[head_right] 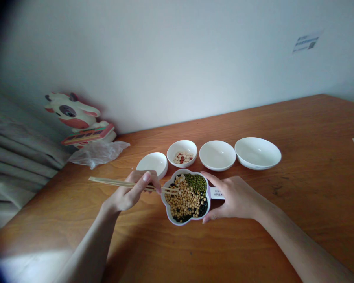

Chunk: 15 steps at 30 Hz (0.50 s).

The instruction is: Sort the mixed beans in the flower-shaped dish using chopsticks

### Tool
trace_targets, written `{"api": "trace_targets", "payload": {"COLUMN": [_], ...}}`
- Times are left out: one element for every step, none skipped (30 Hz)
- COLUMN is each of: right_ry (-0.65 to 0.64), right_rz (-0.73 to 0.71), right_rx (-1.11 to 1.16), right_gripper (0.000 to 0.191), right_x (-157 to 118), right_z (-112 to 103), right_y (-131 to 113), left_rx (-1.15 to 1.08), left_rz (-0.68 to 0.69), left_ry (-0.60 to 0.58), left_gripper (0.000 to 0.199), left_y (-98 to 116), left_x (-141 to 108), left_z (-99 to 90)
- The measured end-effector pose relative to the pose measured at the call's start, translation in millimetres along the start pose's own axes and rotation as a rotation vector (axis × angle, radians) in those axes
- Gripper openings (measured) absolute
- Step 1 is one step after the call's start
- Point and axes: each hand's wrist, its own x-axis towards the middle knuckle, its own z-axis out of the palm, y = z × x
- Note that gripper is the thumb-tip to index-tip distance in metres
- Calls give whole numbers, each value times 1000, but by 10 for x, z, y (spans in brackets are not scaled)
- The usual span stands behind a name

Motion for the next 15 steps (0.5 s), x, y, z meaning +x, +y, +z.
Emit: {"api": "trace_targets", "payload": {"right_ry": [1, 0, 1, 0, 0, -1, -1, -2, -1, 1, 3, 6, 7, 8, 7], "right_rz": [-1, -1, 0, 2, 4, 5, 5, 7, 7, 8, 9, 9, 8, 6, 5], "right_rx": [0, 0, -2, -4, -7, -8, -9, -11, -12, -13, -15, -16, -15, -13, -11], "right_gripper": [133, 133, 133, 134, 135, 135, 135, 135, 136, 136, 136, 136, 136, 135, 134], "right_x": [-1, -1, 0, 2, 3, 5, 7, 8, 9, 9, 8, 6, 5, 3, 1], "right_z": [-4, -7, -8, -9, -7, -5, -3, 0, 2, 4, 4, 3, 2, 1, -1], "right_y": [-1, -2, -3, -2, -1, 1, 3, 6, 8, 10, 11, 11, 12, 12, 12], "left_rx": [5, 10, 14, 17, 17, 15, 12, 10, 6, 0, -8, -15, -21, -21, -16], "left_rz": [1, 4, 7, 9, 12, 13, 14, 14, 14, 13, 10, 4, -2, -9, -16], "left_ry": [0, -2, -4, -9, -14, -18, -20, -21, -22, -25, -28, -33, -37, -38, -38], "left_gripper": [71, 71, 71, 71, 70, 70, 69, 68, 68, 68, 69, 69, 70, 71, 72], "left_y": [-4, -7, -8, -7, -4, 1, 6, 12, 16, 20, 23, 24, 24, 24, 23], "left_x": [-1, -2, -2, -1, 1, 3, 4, 6, 7, 7, 7, 7, 6, 5, 5], "left_z": [-1, -3, -4, -5, -5, -5, -5, -5, -5, -6, -8, -10, -12, -14, -16]}}
